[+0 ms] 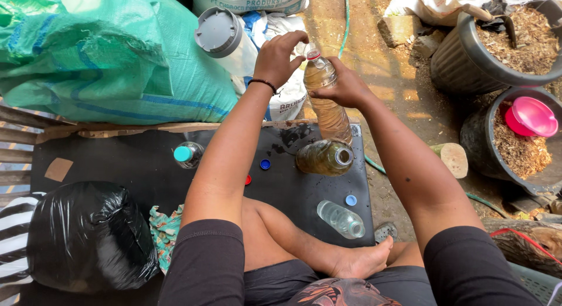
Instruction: The person pours liquid from a large bottle into a small cup, then into two other bottles, and caps them. The person then stands, carries the bottles to a nursery area, and waters multiple potted plants using the bottles.
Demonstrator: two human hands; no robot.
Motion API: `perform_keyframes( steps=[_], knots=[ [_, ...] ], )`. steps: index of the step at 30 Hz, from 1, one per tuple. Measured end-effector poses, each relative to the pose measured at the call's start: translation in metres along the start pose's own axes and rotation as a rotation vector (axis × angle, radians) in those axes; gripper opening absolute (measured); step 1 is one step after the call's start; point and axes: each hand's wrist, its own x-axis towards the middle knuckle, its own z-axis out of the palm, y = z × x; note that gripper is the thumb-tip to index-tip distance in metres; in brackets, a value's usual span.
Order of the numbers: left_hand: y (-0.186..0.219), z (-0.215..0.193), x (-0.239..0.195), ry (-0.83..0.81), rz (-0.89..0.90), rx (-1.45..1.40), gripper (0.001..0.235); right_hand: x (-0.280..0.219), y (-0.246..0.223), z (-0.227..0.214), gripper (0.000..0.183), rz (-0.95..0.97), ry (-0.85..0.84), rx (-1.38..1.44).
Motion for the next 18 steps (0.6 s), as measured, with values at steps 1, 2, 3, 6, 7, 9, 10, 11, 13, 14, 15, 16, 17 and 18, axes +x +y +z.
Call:
perform_keyframes(
  steps=[1,2,3,6,7,9,10,11,13,14,15,16,17,18],
  knots=[
    [-0.004,0.0,-0.001,-0.002,-0.018,0.008,0.038,0.004,-0.001,0.002,0.101,0.0,-0.013,0.001],
    [-0.007,0.001,-0.003,-0.004,-0.037,0.015,0.039,0.008,-0.001,0.005,0.1,0.001,-0.026,0.003],
    [-0.011,0.002,-0.005,-0.006,-0.055,0.022,0.039,0.011,-0.001,0.007,0.101,0.009,-0.036,-0.012],
    [-0.022,0.004,-0.011,0.055,-0.057,0.03,0.042,0.021,-0.003,0.013,0.103,0.045,-0.074,-0.051],
    [-0.025,0.005,-0.013,0.063,-0.07,0.034,0.042,0.024,-0.003,0.014,0.103,0.066,-0.091,-0.06],
    [-0.031,0.007,-0.017,0.077,-0.096,0.043,0.042,0.03,-0.004,0.018,0.104,0.08,-0.114,-0.068],
    [-0.034,0.008,-0.019,0.064,-0.122,0.048,0.041,0.032,-0.005,0.019,0.104,0.072,-0.121,-0.069],
    [-0.036,0.009,-0.021,0.051,-0.148,0.053,0.041,0.035,-0.006,0.021,0.104,0.065,-0.128,-0.07],
    [-0.04,0.012,-0.025,0.039,-0.194,0.058,0.04,0.039,-0.007,0.024,0.103,0.062,-0.145,-0.063],
    [-0.041,0.013,-0.027,0.04,-0.211,0.058,0.04,0.04,-0.008,0.026,0.102,0.062,-0.153,-0.059],
    [-0.043,0.014,-0.029,0.041,-0.229,0.059,0.039,0.042,-0.009,0.027,0.102,0.064,-0.16,-0.068],
    [-0.044,0.014,-0.03,0.047,-0.229,0.055,0.039,0.043,-0.009,0.028,0.102,0.069,-0.164,-0.076],
    [-0.046,0.015,-0.031,0.053,-0.229,0.052,0.039,0.044,-0.01,0.029,0.103,0.073,-0.167,-0.084],
    [-0.047,0.015,-0.033,0.058,-0.228,0.048,0.039,0.045,-0.01,0.03,0.102,0.07,-0.17,-0.089]
  ],
)
